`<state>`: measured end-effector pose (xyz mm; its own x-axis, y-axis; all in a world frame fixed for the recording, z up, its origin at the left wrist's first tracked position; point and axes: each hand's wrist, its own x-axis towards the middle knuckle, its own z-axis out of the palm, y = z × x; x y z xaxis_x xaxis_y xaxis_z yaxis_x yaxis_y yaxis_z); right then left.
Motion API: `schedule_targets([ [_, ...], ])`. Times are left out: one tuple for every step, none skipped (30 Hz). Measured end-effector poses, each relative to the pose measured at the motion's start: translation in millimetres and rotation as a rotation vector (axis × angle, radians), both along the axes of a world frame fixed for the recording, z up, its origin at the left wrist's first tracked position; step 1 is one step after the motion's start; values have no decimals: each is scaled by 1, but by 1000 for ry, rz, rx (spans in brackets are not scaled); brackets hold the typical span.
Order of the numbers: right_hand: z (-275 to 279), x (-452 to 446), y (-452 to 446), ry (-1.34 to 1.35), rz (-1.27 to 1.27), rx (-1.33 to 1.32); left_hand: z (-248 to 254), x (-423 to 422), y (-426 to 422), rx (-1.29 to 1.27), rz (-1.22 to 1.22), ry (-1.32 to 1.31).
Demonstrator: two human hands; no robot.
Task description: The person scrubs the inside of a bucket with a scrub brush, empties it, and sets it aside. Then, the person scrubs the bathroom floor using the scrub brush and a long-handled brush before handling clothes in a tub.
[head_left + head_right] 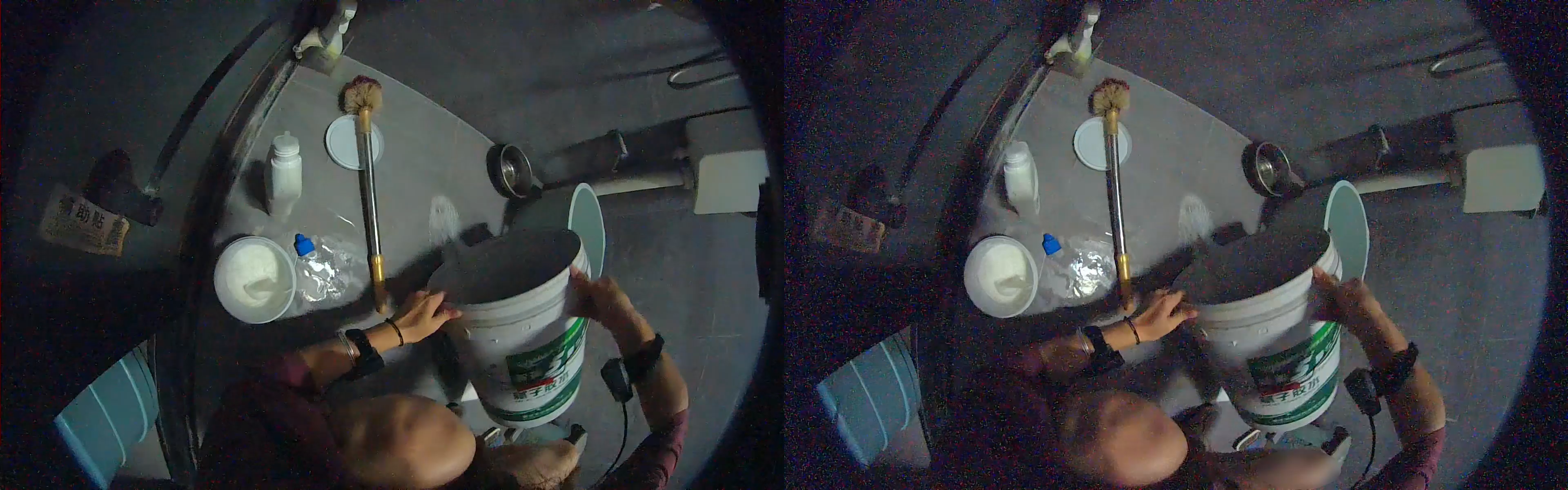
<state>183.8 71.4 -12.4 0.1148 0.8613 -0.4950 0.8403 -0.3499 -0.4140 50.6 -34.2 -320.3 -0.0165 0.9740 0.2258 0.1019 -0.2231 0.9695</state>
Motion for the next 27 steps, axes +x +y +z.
schedule_targets([
  [-8, -7, -1, 75, -28, 49, -9, -4, 0, -30, 5, -5],
  [-2, -34, -8, -26, -20, 67, 0, -20, -4, -16, -4, -13],
  [-2, -40, -4, -89, 21, 76, 10, -32, -10, -73, -2, -102],
  [-1, -45, 1, -157, 62, 80, 18, -40, -15, -134, -2, -195],
  [1, -58, 5, -120, 83, 105, 14, -32, -18, -175, 128, -220],
  [2, -72, 5, -80, 104, 131, 8, -29, -17, -181, 127, -225],
  [9, -83, 10, -77, 142, 79, 13, -37, -15, -230, 89, -254],
  [8, -87, 21, -136, 214, 78, 22, -45, -16, -277, 51, -283],
  [4, -98, 17, -103, 231, 146, 33, -51, -25, -193, 189, -291],
  [-1, -111, 15, -64, 257, 206, 38, -53, -28, -192, 192, -291],
  [-1, -120, 19, -65, 262, 206, 42, -55, -30, -266, 218, -296],
  [-3, -130, 21, -150, 284, 212, 41, -59, -33, -332, 243, -303],
  [-2, -140, 21, -239, 305, 216, 24, -53, -31, -326, 246, -311],
  [-2, -150, 20, -247, 313, 220, -8, -40, -26, -155, 458, -173],
  [-1, -157, 19, -290, 367, 231, -11, -42, -29, -69, 559, -98],
  [0, -159, 20, -322, 420, 240, -14, -44, -32, 11, 668, -16],
  [1, -163, 19, -317, 424, 241, 10, -65, -42, -105, 524, -205],
  [2, -168, 18, -341, 542, 267, 33, -84, -53, -218, 374, -391],
  [4, -171, 16, -345, 603, 282, 51, -94, -59, -335, 304, -559],
  [6, -175, 14, -349, 664, 298, 50, -95, -59, -333, 310, -550],
  [8, -180, 11, -278, 518, 274, 43, -95, -58, -307, 315, -522],
  [8, -185, 10, -204, 375, 247, 37, -95, -55, -283, 321, -492],
  [6, -168, 26, -166, 382, 235, 37, -92, -51, -293, 340, -457],
  [-1, -146, 44, -182, 624, 314, 32, -90, -51, -287, 340, -431],
  [1, -153, 39, -189, 748, 350, 35, -90, -51, -282, 337, -409],
  [3, -158, 34, -194, 869, 391, 37, -92, -52, -288, 345, -405],
  [9, -163, 29, -168, 617, 281, 39, -93, -53, -291, 321, -425],
])
